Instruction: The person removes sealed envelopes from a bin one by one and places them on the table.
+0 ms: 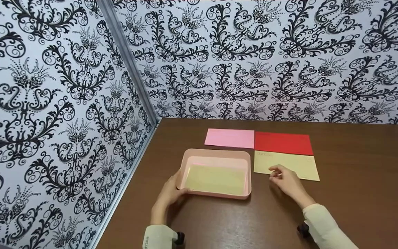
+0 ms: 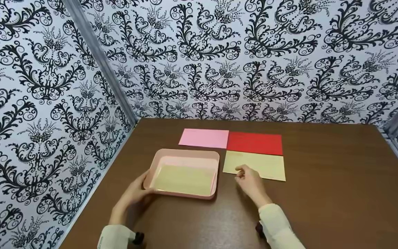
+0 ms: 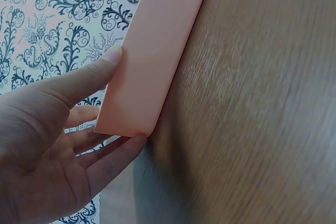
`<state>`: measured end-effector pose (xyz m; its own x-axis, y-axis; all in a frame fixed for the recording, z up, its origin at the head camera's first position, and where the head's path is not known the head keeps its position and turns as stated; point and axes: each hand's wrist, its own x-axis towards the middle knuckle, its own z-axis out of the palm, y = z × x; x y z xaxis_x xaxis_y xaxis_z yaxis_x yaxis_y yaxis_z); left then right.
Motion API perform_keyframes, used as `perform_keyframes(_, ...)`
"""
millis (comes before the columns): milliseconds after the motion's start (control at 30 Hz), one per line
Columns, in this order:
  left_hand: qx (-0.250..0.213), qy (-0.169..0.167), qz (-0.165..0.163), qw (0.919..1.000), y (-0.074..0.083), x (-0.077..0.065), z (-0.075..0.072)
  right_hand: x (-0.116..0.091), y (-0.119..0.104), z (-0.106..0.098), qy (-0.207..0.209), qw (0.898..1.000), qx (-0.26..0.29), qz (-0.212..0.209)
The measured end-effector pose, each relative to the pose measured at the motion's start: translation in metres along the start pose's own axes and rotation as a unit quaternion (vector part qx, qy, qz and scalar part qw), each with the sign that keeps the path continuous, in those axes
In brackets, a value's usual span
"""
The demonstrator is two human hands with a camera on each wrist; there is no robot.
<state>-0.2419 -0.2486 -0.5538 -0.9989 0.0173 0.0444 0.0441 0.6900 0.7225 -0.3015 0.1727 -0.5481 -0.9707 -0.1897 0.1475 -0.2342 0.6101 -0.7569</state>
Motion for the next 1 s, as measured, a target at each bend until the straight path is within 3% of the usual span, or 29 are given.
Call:
perform_keyframes(367, 0.002, 0.002, 0.003, 1.0, -0.001, 0.0, 0.0, 0.002, -0.006, 0.002, -0.006, 1.0, 0.013, 0.005)
perform_keyframes(633, -0.011, -0.001, -0.018, 0.9998, 0.0, 0.0, 0.0, 0.004, -0.01, 0.005, -0.006, 1.0, 0.007, 0.005)
perform_keyframes(1000, -0.009, 0.001, -0.012, 0.9999, 0.001, 0.0, 0.0, 0.008, -0.012, 0.008, -0.008, 1.0, 0.009, -0.001)
